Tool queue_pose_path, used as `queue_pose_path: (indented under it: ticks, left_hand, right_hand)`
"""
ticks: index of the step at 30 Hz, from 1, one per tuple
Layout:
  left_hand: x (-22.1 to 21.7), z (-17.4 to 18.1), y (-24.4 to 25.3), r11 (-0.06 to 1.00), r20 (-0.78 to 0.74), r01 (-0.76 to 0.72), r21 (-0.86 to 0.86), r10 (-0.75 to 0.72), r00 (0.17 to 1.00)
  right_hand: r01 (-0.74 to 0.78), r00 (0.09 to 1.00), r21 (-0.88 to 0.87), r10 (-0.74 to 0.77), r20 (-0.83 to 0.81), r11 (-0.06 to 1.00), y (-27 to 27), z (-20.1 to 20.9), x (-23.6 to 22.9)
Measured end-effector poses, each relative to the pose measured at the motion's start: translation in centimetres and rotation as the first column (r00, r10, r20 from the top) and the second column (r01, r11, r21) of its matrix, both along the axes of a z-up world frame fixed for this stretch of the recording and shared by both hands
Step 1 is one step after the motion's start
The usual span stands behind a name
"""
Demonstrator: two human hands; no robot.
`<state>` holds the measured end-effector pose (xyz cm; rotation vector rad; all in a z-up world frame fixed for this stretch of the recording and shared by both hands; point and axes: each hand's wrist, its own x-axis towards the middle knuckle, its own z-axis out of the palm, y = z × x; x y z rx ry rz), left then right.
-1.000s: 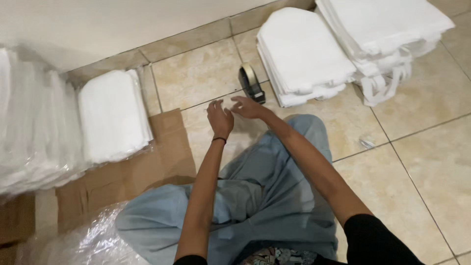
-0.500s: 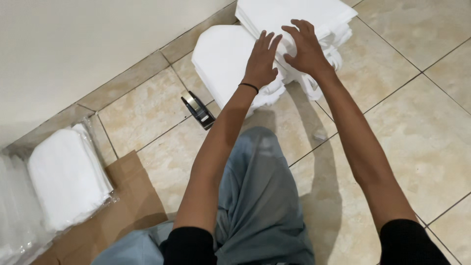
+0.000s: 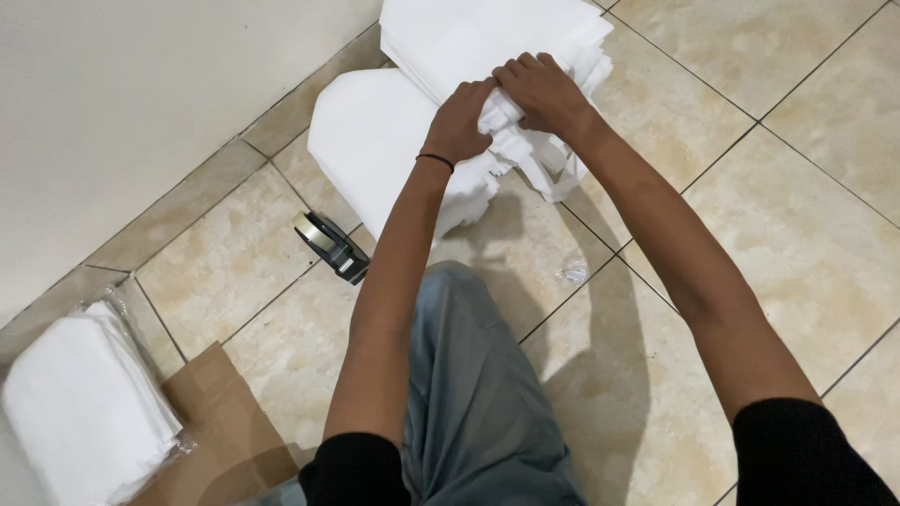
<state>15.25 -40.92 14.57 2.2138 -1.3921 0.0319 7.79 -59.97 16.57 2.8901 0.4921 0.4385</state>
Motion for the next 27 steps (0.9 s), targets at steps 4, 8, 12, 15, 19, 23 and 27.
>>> queue_pose_path:
  ticks: [4,8,12,15,19,23,27]
  left_hand:
    - [0.5,1.6,0.5,0.995,-0.273,-0.062,-0.079,0.039,0.961]
    - [1.2,2.2,1.0,0.988,-0.389,-0.040,-0.147,-0.021,0.921]
    - [3.3,-1.8,1.0,0.983,-0.200,0.055,-0.175,-0.090,0.976]
    - [1.6,1.2,2.4,0.967,-0.227,0.033,-0.253,-0.093,0.969]
    - [2.9,-2.2,1.3,0.956,-0.220,-0.105,-0.275,0.044,0.975]
    - [4.8,-5.0,-0.6,0.868,-0.050,-0.150,-0.474,0.143,0.988]
    - [3.6,-0.9,-0.2,0.799,-0.152,-0.159,-0.579,0.085,0.985]
  right_hand:
    - [-0.016,0.990,0.066,0.025,-0.136,0.998,-0.4,1.7,1.2]
    - [-0.044,0.986,-0.027,0.039,-0.164,0.999,0.1,3.1,1.9]
    - [-0.084,0.970,0.021,0.087,-0.229,0.996,-0.3,3.5,2.6]
    - [-0.087,0.972,0.083,0.103,-0.212,0.993,-0.6,4.6,2.3]
    - [-0.034,0.961,0.170,0.079,-0.266,0.985,-0.4,5.8,1.9]
    - [-0.036,0.973,0.287,0.100,-0.209,0.957,-1.1,6.1,1.7]
    - [-0.193,0.980,0.274,0.173,0.094,0.942,-1.8,5.9,1.8]
